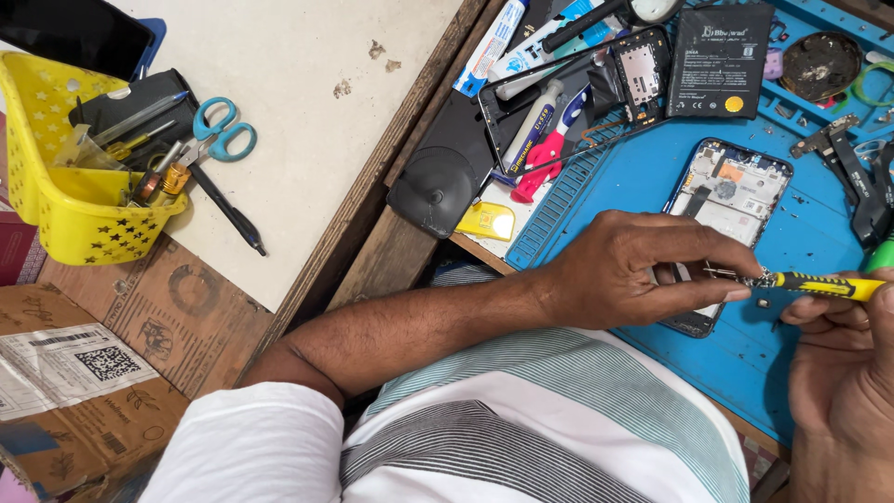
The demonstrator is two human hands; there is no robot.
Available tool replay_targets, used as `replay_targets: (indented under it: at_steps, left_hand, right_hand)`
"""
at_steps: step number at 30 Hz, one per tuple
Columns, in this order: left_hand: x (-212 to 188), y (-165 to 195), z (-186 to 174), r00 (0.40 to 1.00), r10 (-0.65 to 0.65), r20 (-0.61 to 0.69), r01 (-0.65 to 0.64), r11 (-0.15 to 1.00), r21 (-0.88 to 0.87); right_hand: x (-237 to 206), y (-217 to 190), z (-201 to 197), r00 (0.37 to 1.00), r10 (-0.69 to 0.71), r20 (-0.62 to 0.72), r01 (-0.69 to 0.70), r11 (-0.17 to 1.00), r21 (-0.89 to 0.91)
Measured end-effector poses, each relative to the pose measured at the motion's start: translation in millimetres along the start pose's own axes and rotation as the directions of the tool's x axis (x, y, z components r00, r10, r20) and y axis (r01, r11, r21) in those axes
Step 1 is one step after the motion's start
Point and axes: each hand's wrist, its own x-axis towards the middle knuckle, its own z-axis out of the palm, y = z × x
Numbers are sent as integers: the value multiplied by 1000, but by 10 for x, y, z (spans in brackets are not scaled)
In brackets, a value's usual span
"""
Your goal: The person disassembles a smartphone on a blue work mat, using screwdrivers and tweezers to remove screws and internal components. They detach the motherboard and battery, then reassemble the device by reconnecting cables and securing parts.
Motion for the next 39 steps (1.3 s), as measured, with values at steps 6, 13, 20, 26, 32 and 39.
replay_targets:
  at_steps: [6,13,20,26,32,39]
  left_hand:
    - [24,-34,40,1000,1,-18,-1,999,50]
    - [32,-21,26,999,-46,4,46,999,24]
    - [35,-26,34,1000,3,-14,-2,1000,30]
    - [30,-26,24,999,-41,4,41,999,-13]
    - [17,-33,15,996,-81,24,82,995,-56]
    - [67,-107,21,986,-143,81,160,946,-283]
  right_hand:
    - [-16,79,-102,1000,-9,-14,9,999,-39]
    - [-30,141,-187,1000,-21,-24,19,998,-56]
    - [-39,142,-201,999,-27,-23,25,995,-99]
    - [-52,142,-215,1000,-10,-23,9,998,-61]
    - [-48,208,-309,999,-12,-37,10,999,-51]
    - [-14,355,-521,998,-39,-42,41,997,60]
